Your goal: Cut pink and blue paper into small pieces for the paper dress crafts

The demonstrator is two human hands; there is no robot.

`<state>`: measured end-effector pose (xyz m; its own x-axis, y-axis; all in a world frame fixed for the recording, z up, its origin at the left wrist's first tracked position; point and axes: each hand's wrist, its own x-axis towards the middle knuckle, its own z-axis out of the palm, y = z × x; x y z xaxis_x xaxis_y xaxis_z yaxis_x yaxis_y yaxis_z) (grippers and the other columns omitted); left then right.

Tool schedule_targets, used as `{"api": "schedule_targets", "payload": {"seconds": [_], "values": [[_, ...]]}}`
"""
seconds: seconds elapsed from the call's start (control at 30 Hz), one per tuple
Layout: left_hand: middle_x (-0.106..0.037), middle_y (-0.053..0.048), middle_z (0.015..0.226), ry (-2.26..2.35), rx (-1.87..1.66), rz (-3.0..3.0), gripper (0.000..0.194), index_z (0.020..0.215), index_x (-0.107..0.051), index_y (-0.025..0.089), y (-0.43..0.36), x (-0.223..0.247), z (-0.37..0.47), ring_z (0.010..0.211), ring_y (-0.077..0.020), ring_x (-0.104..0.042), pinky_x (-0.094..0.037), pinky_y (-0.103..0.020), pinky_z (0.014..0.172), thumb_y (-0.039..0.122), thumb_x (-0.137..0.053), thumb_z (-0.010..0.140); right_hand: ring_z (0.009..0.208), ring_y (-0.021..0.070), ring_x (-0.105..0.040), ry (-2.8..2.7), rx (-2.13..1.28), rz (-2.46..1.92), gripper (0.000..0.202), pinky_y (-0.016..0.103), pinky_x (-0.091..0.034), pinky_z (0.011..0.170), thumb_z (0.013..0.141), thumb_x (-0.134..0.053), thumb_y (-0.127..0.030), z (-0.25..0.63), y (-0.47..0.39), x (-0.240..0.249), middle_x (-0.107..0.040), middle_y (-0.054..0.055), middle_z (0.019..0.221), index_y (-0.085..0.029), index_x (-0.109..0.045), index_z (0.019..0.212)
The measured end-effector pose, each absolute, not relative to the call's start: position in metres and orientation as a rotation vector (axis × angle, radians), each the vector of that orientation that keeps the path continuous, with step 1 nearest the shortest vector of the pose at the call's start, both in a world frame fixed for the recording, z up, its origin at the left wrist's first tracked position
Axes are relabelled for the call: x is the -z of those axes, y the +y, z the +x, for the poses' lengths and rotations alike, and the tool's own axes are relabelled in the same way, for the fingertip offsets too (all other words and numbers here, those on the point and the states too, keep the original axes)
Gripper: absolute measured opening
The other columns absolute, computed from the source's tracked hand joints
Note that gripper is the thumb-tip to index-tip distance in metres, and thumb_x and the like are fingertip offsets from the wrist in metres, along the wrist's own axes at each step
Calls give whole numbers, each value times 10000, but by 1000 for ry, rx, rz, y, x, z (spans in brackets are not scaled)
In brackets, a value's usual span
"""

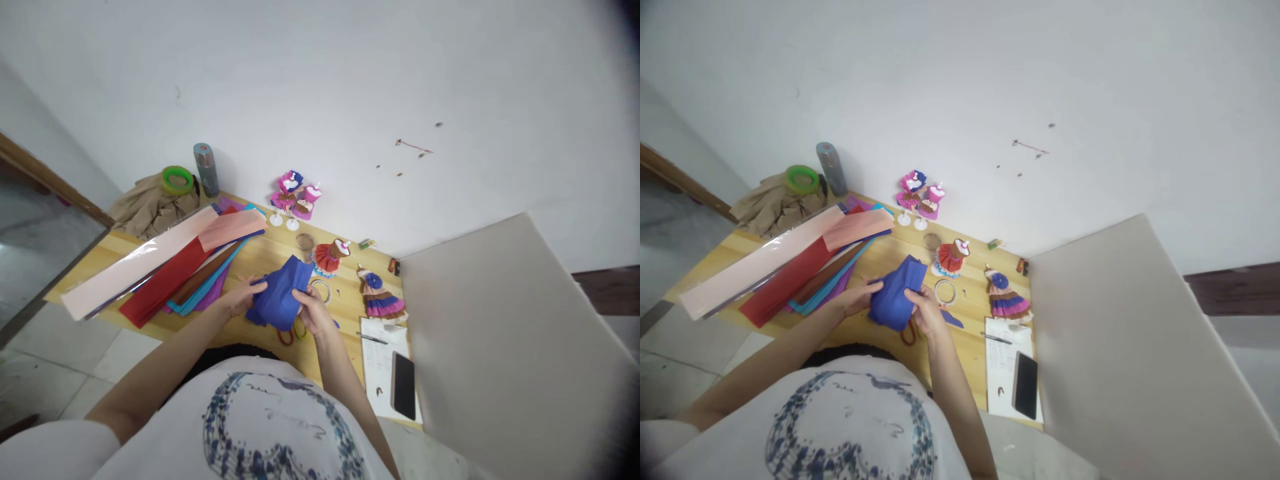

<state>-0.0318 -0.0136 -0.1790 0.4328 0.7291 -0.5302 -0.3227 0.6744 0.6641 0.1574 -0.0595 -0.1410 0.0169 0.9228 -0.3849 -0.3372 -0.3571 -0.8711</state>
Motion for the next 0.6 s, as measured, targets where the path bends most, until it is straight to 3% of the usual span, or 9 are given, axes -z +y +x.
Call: {"api": "schedule_targets", "payload": {"seconds": [0.07, 0.13, 0.23, 0.37, 0.47, 0.53, 0.6], "values": [[-754, -113, 908, 1025, -747, 329, 515, 1031, -706, 121, -16, 181, -30, 755, -221, -709, -556, -309, 682, 81, -855, 540, 614, 188, -679, -761, -1455, -1406, 438, 300, -554, 582, 634, -761, -541, 165, -63, 156, -734, 44, 778, -197, -680, 892], [-750, -107, 869, 1064, -820, 254, 428, 1031, -701, 99, -13, 180, -40, 710, -191, -701, -559, -282, 662, 69, -803, 616, 611, 169, -662, -799, -1397, -1506, 475, 275, -530, 550, 687, -688, -606, 175, -66, 174, -717, 47, 792, -193, -655, 920], [-750, -58, 863, 1131, -995, 155, 324, 1084, -672, 157, -2, 172, -75, 721, -159, -706, -583, -264, 698, 91, -683, 767, 698, 177, -668, -898, -1353, -1644, 494, 283, -531, 598, 757, -611, -607, 181, -70, 202, -698, 56, 854, -187, -645, 1014], [-758, -74, 926, 1091, -1291, -107, 328, 1163, -631, 165, 9, 147, -128, 783, -181, -727, -618, -318, 728, 73, -555, 857, 856, 231, -653, -1225, -1397, -1799, 386, 373, -531, 776, 699, -734, -347, 156, -81, 238, -693, 61, 912, -190, -699, 1050], [-767, -69, 936, 1030, -1378, -115, 315, 1183, -625, 182, 4, 124, -151, 823, -204, -736, -630, -362, 731, 102, -490, 911, 1104, 303, -571, -1502, -1362, -1879, 415, 439, -424, 1001, 580, -786, -127, 126, -86, 257, -652, 119, 1129, -168, -738, 990], [-770, -64, 899, 1022, -1442, -115, 311, 1174, -634, 169, -2, 112, -158, 789, -186, -737, -630, -320, 708, 95, -464, 925, 1181, 328, -511, -1650, -1297, -1918, 390, 471, -347, 1071, 607, -740, -77, 113, -82, 265, -600, 169, 1223, -132, -732, 992], [-771, -70, 891, 1027, -1457, -124, 313, 1169, -639, 145, -9, 106, -160, 756, -174, -735, -626, -291, 689, 79, -458, 924, 1157, 315, -519, -1766, -1246, -1932, 326, 467, -355, 1062, 656, -689, -75, 109, -69, 270, -602, 182, 1199, -116, -722, 978]]}}
